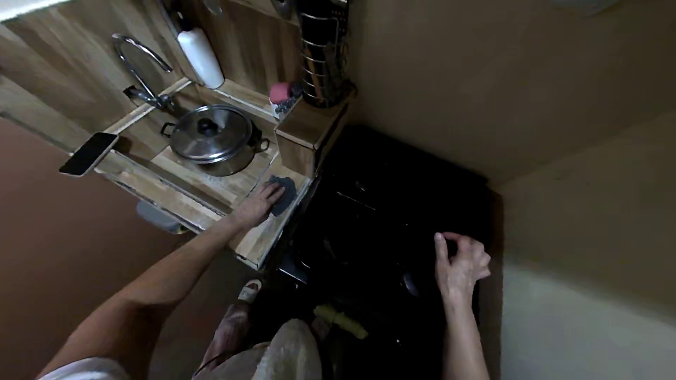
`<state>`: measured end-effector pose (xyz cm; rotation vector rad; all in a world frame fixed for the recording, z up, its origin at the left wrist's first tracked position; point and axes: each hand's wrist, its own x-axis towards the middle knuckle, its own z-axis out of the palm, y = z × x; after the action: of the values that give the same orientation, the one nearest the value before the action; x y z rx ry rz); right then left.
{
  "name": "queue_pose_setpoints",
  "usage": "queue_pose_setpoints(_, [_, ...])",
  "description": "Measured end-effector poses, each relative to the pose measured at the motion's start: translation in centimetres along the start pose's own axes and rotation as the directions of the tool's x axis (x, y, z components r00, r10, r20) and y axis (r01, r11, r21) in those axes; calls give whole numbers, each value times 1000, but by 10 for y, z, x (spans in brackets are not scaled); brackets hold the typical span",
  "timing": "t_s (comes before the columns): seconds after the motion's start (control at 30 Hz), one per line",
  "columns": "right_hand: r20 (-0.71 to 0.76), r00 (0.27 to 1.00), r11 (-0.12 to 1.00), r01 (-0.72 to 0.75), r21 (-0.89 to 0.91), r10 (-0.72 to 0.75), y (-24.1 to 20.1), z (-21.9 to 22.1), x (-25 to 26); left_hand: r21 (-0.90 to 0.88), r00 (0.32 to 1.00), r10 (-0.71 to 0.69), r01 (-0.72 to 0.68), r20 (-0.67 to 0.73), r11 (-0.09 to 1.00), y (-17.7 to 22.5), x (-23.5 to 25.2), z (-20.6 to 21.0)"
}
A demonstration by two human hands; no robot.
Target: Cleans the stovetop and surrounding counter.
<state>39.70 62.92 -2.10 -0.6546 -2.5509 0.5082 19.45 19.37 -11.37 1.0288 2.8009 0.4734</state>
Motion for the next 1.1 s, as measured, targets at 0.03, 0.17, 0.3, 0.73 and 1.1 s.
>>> queue_pose_setpoints(0.03, [-36,999,1000,11,20,-10,-13,-8,-14,18,1000,6,-6,5,1000,-9,11,2])
queue_pose_setpoints(0.17, [-98,995,999,-23,-26,20,-57,-25,-81,-27,996,87,-87,-28,996,-34,65,-4])
queue_pose_setpoints(0.3, [-52,987,986,-154,-56,151,-101,-14,-148,-123,973,230,-230,-11,965,-46,55,-6])
queue_pose_setpoints(0.73, [83,997,998,0,-66,5,-205,41,-198,-179,967,252,-253,-29,951,-105,-125,-20])
queue_pose_setpoints(1.1, [163,981,994,93,58,-101,-202,75,-207,-139,973,225,-231,-59,963,7,-146,14])
